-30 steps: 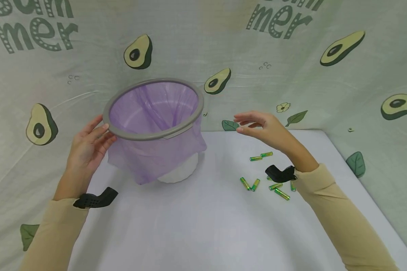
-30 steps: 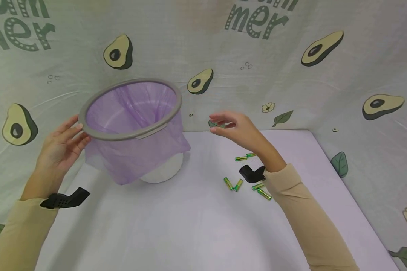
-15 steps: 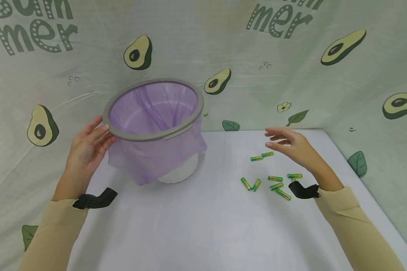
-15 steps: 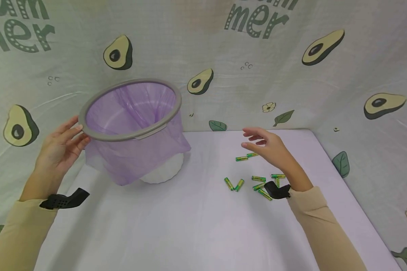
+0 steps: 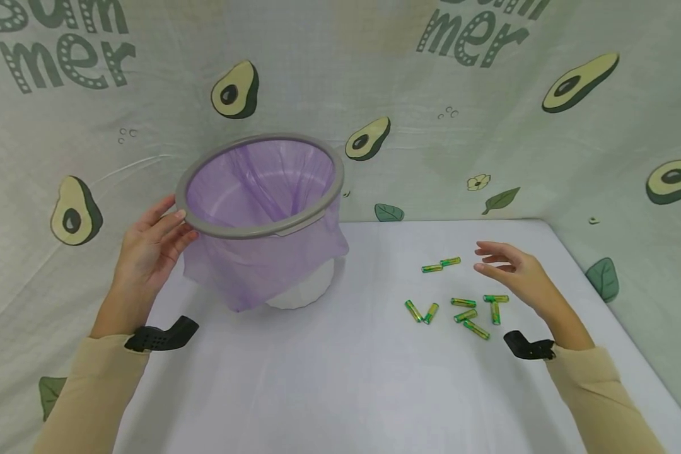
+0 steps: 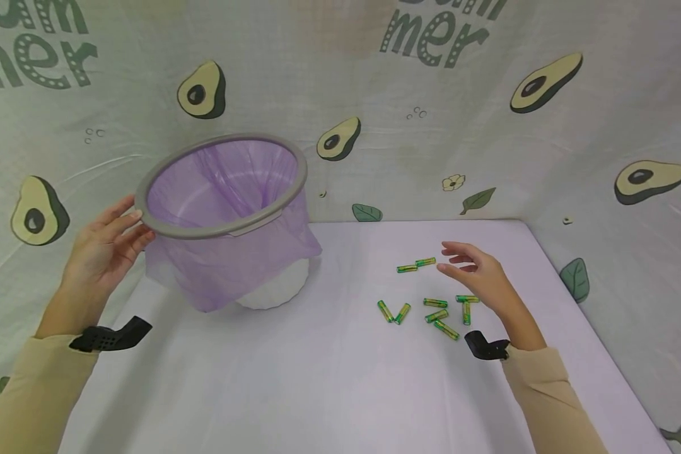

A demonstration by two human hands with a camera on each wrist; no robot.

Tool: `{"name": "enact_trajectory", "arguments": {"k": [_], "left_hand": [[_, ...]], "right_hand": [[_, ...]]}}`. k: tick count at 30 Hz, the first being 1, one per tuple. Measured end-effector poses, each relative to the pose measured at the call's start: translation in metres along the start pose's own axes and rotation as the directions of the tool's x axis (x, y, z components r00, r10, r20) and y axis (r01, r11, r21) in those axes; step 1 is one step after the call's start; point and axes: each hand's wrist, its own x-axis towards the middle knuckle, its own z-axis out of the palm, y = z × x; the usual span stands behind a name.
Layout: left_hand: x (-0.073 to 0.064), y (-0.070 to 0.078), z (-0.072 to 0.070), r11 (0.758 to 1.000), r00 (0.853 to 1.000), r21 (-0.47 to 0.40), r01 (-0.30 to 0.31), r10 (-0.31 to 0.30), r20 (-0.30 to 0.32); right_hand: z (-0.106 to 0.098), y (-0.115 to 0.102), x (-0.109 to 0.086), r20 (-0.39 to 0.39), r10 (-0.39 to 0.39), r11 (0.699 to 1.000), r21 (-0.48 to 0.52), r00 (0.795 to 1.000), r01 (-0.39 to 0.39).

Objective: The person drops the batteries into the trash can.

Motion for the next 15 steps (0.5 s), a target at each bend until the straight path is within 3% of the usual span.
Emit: {"name": "enact_trajectory", "arguments": {"k": [7,15], "left_hand": [[0.001,-0.001,0.0,0.999,1.0,0.047,-0.01,0.011,-0.013],[0.001,-0.001,0.0,0.999,1.0,0.032,-0.012,0.012,0.004]], "right_hand": [[0.003,0.025,-0.013,-0.038,0.052,0.998,0.031,0.998,-0.051],[0.01,0.059,-0.023,-0.083,0.095,0.993,0.071,0.992,-0.09]]}}
